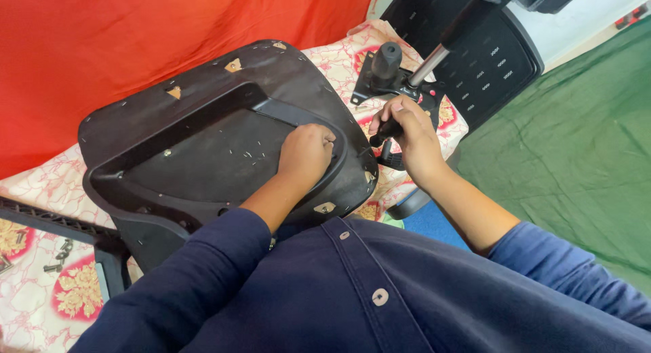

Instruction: The person uses a screwdriver to tighten screws into the underside of a black plastic chair seat. They hold the seat steady with one hand while turning the screwdriver with the other, working on multiple screw holes around the seat's perimeter.

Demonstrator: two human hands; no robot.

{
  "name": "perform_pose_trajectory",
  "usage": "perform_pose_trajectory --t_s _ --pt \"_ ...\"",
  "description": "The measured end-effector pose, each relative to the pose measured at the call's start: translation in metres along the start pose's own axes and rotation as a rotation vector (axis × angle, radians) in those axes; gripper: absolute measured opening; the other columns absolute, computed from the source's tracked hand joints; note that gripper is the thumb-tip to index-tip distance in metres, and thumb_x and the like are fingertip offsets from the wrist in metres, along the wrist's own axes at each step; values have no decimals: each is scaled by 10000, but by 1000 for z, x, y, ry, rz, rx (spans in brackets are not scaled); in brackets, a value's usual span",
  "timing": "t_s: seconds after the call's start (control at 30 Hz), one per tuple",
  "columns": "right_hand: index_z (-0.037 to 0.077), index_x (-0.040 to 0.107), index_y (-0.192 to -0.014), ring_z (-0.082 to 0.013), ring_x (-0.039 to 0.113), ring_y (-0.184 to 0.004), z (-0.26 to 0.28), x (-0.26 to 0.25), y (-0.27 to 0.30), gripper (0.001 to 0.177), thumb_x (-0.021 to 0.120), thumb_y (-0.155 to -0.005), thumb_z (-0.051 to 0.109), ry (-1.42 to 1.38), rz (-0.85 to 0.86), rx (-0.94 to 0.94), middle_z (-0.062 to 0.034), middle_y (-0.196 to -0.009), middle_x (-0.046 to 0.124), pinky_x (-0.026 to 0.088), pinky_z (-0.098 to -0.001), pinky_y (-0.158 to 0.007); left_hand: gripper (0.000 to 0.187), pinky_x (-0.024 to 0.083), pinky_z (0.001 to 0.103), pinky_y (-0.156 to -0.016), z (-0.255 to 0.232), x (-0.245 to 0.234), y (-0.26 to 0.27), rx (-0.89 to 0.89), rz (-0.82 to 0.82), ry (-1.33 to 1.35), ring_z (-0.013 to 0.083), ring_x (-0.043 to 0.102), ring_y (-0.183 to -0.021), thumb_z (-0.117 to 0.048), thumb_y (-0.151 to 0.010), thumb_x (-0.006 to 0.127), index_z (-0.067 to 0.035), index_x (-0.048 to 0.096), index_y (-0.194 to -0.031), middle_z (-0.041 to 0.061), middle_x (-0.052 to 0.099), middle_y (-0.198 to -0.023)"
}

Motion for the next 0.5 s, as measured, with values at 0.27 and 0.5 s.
perform_pose_trajectory --t_s 0.27,0.5 --pt "44 495 -1004 -216 619 -939 4 -7 -1 243 402 -1055 263 -40 -45 1 -144 -950 642 501 -354 -923 75 556 458 -769 -1 -8 -1 -114 91 6 346 711 -842 -125 -825 709 -74 763 -817 132 748 -869" --pt "42 496 -997 -210 614 -937 10 -2 -4 241 394 -1063 251 -34 -50 3 -139 -947 637 503 -354 -916 75 530 477 -798 3 -3 -1 -74 70 5 366 675 -924 -114 -854 648 -74 712 -847 138 712 -952"
Point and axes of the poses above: each hand's wrist, its own y-axis away from the middle knuckle, its own x-axis out of the palm, z = x × y, the point moved 3 cm from there along -y, towards the middle knuckle
